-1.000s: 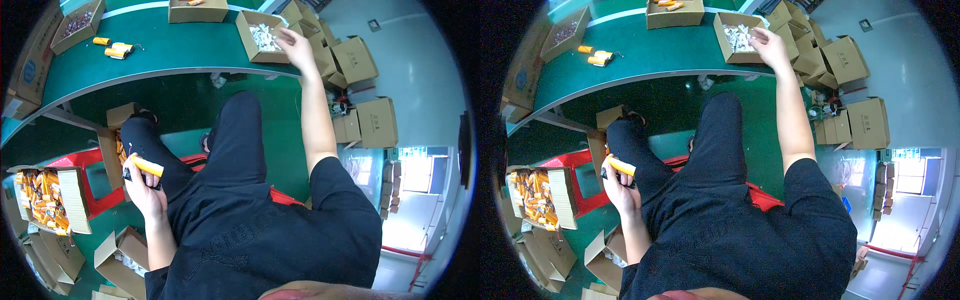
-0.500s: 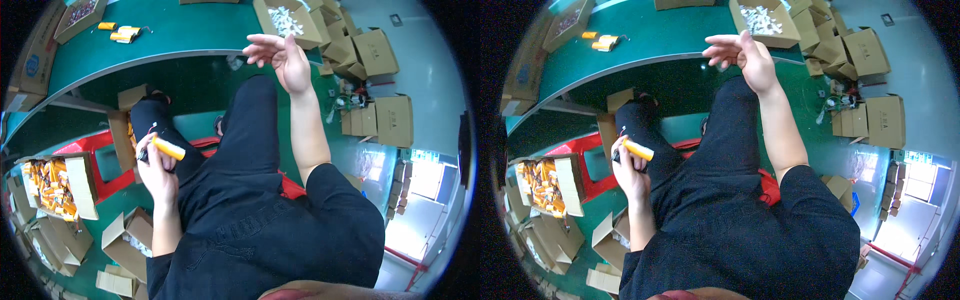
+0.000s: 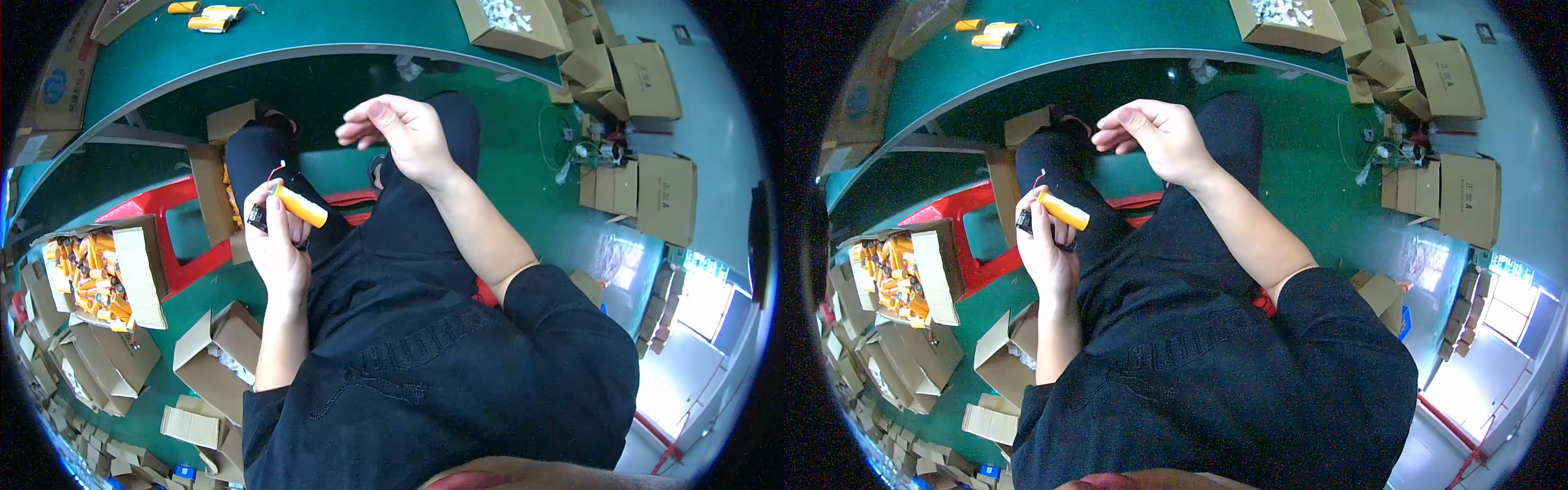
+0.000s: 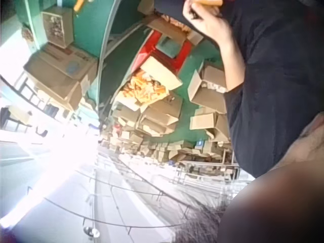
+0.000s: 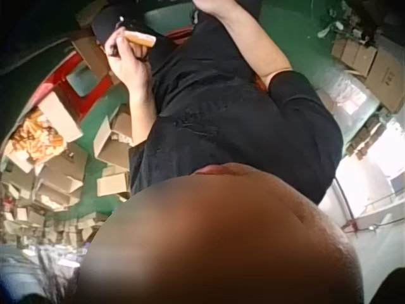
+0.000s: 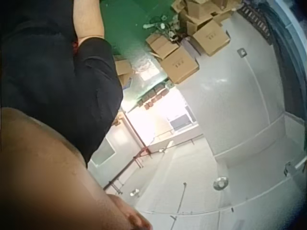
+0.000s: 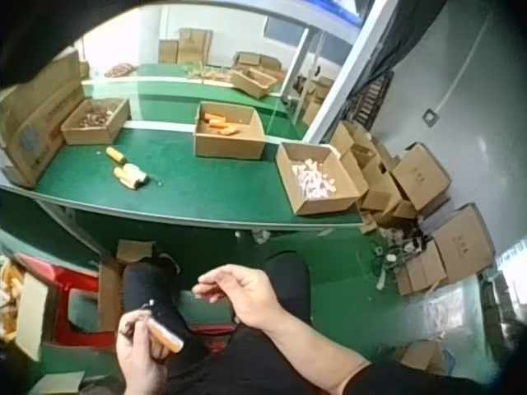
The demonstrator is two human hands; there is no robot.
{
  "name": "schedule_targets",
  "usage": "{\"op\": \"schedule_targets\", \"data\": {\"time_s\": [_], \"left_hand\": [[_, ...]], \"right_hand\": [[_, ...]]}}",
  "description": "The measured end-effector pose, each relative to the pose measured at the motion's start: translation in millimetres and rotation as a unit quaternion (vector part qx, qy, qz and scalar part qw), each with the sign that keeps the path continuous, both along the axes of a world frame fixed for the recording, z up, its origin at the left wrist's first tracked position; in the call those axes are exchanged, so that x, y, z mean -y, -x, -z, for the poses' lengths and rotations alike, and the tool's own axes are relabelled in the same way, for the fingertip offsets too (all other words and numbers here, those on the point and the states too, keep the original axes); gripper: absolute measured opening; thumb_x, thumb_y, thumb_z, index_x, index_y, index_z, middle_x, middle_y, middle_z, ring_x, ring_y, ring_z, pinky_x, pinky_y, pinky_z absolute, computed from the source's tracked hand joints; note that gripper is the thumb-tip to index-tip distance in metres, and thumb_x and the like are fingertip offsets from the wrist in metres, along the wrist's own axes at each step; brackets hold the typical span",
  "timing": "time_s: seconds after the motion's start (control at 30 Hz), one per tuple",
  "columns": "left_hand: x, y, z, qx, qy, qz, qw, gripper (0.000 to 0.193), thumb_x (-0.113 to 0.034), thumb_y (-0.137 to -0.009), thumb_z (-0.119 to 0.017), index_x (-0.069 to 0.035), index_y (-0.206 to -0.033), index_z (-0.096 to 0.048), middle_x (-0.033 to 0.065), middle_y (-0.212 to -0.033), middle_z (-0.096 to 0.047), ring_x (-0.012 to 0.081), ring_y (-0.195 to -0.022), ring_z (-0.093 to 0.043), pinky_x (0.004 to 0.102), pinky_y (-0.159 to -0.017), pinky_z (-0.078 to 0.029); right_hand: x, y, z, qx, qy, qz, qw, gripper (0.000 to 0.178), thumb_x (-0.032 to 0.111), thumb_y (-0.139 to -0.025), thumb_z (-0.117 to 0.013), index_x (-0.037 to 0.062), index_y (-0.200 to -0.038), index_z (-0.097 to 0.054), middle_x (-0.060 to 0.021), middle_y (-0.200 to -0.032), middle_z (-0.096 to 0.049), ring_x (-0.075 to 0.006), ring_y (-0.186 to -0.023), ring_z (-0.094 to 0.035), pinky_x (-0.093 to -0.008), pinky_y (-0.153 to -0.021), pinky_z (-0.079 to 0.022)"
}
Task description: Assembling electronic components by inserting batteries into black plastic housings.
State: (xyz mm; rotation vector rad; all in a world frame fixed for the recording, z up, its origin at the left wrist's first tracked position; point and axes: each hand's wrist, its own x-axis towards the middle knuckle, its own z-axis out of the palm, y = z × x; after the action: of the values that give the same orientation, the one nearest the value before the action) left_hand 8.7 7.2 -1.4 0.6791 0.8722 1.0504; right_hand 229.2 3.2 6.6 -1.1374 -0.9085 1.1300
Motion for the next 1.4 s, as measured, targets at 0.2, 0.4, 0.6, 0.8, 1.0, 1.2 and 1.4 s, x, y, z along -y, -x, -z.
{"op": "schedule_targets", "data": {"time_s": [0.2, 0.4, 0.6, 0.8, 1.0, 1.2, 1.4], "left_hand": [[-1, -6, -1, -0.002, 0.011, -0.014, 1.000, 0.024, -0.017, -0.110, -0.047, -0.002, -0.126, -0.056, -0.0036, -0.068, -0.042, 0.0025, -0.053, -0.031, 0.0194, -0.046, -0.025], [-1, -6, 0, 0.000, 0.009, -0.016, 1.000, 0.024, -0.018, -0.110, -0.048, -0.003, -0.126, -0.057, -0.0044, -0.068, -0.041, 0.0022, -0.054, -0.031, 0.0190, -0.047, -0.025], [-2, 0, 3, 0.019, 0.014, -0.013, 1.000, 0.023, -0.017, -0.110, -0.047, -0.003, -0.126, -0.058, -0.0032, -0.068, -0.042, 0.0030, -0.053, -0.031, 0.0201, -0.047, -0.027], [-2, 2, 1, 0.008, 0.015, -0.027, 0.999, 0.024, -0.018, -0.111, -0.047, -0.003, -0.126, -0.058, -0.0024, -0.068, -0.042, 0.0034, -0.053, -0.032, 0.0202, -0.047, -0.029], [-3, 5, 1, 0.005, 0.024, -0.032, 0.999, 0.025, -0.020, -0.111, -0.047, -0.003, -0.126, -0.057, -0.0021, -0.068, -0.042, 0.0035, -0.054, -0.033, 0.0198, -0.048, -0.030], [-4, 7, 4, 0.017, 0.018, -0.033, 0.999, 0.025, -0.020, -0.111, -0.048, -0.003, -0.127, -0.057, -0.0019, -0.069, -0.043, 0.0035, -0.054, -0.034, 0.0194, -0.048, -0.031], [-3, 8, 6, 0.011, 0.010, -0.036, 0.999, 0.027, -0.021, -0.111, -0.048, -0.002, -0.127, -0.058, -0.0028, -0.070, -0.043, 0.0026, -0.056, -0.034, 0.0186, -0.049, -0.030]], "right_hand": [[2, 9, -6, -0.056, 0.042, 0.008, 0.998, 0.031, 0.022, -0.107, -0.056, -0.0038, -0.098, -0.071, -0.0139, -0.083, -0.074, -0.0196, -0.079, -0.072, -0.0249, -0.073, -0.056], [7, 9, 15, 0.042, 0.023, 0.012, 0.999, 0.033, 0.019, -0.106, -0.056, -0.0002, -0.082, -0.069, -0.0087, -0.066, -0.067, -0.0164, -0.064, -0.066, -0.0243, -0.063, -0.052], [12, 15, 42, -0.178, 0.035, -0.040, 0.983, 0.036, 0.018, -0.106, -0.057, 0.0042, -0.074, -0.062, -0.0063, -0.062, -0.061, -0.0128, -0.054, -0.056, -0.0234, -0.058, -0.048], [18, 23, 38, -0.336, 0.067, -0.133, 0.930, 0.040, 0.019, -0.107, -0.056, 0.0067, -0.069, -0.057, -0.0056, -0.060, -0.058, -0.0121, -0.057, -0.056, -0.0231, -0.057, -0.047], [5, 61, -9, -0.140, 0.194, 0.043, 0.970, 0.050, 0.027, -0.110, -0.050, 0.0104, -0.063, -0.051, -0.0061, -0.057, -0.055, -0.0123, -0.058, -0.055, -0.0233, -0.055, -0.044], [10, 47, 19, -0.099, 0.177, 0.012, 0.979, 0.053, 0.030, -0.111, -0.045, 0.0111, -0.062, -0.048, -0.0086, -0.062, -0.060, -0.0137, -0.056, -0.055, -0.0232, -0.056, -0.043], [17, 38, 49, -0.308, 0.074, -0.144, 0.938, 0.050, 0.029, -0.111, -0.044, 0.0102, -0.065, -0.048, -0.0062, -0.066, -0.057, -0.0159, -0.056, -0.051, -0.0267, -0.060, -0.043]]}}
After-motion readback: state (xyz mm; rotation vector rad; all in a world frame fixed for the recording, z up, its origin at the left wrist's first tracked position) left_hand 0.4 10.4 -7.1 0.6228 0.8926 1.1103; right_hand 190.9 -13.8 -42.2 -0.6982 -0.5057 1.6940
